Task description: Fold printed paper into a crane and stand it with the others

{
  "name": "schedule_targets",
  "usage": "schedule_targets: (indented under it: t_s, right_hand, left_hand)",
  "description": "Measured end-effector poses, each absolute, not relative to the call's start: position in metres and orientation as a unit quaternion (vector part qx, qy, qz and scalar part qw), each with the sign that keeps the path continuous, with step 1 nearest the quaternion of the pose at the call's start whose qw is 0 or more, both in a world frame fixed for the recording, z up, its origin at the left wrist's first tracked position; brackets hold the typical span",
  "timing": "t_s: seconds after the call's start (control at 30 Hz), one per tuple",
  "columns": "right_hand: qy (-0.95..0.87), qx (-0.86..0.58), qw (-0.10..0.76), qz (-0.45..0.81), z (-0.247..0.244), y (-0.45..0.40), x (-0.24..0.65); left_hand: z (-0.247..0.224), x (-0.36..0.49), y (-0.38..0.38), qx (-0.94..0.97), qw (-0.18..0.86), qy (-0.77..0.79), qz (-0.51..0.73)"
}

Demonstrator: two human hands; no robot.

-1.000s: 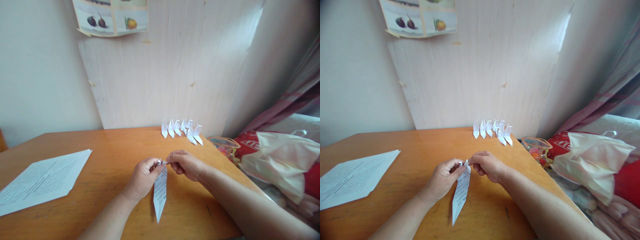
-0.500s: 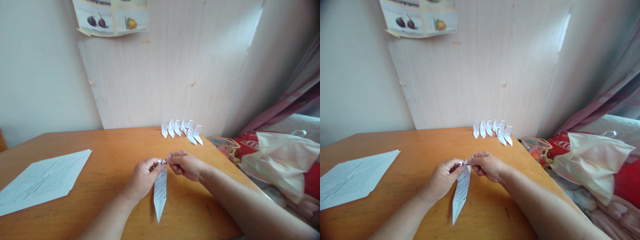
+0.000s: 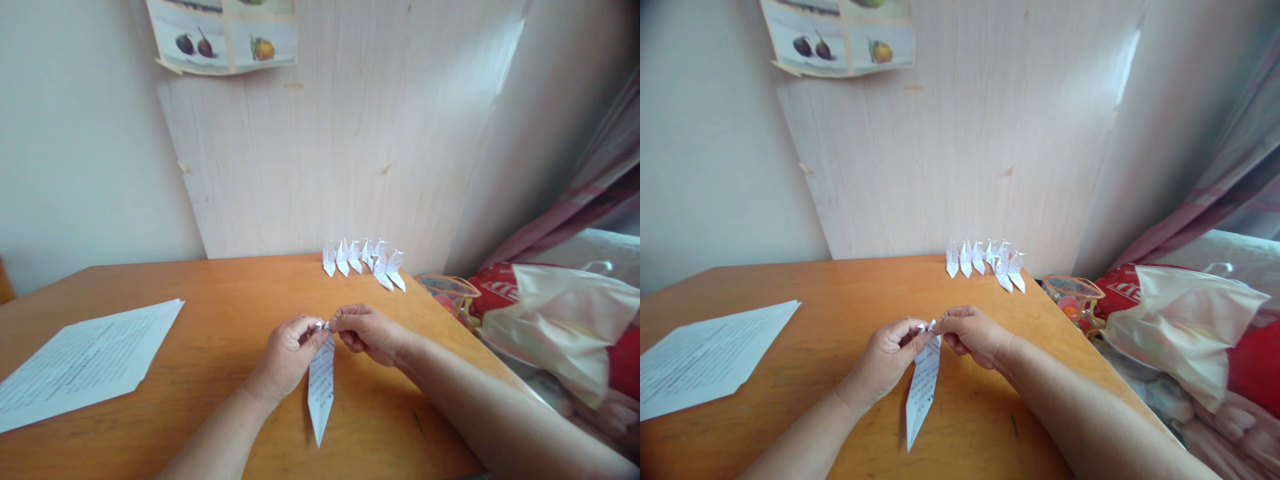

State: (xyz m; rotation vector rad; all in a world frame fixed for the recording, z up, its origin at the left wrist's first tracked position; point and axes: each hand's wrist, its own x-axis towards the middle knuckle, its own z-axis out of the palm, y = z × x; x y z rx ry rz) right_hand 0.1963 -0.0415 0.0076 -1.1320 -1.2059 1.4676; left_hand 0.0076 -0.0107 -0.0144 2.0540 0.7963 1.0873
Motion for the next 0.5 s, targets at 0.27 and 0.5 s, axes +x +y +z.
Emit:
schedule_targets:
  t_s: [0.27, 0.5]
  right_hand:
    - [-0.475, -0.492, 0.46, 0.566, 0.0089, -0.0383, 0.2009]
    - [-0.526, -0.54, 0.414, 0.509, 0.0061, -0.0382, 0.2015]
  left_hand:
    - [-0.0162, 0.0063, -0.0095, 0.775, 0.347, 0.314, 0.425]
    - [-0.0215, 0.0049, -0.0029, 0.757, 0.349, 0.341, 0.435]
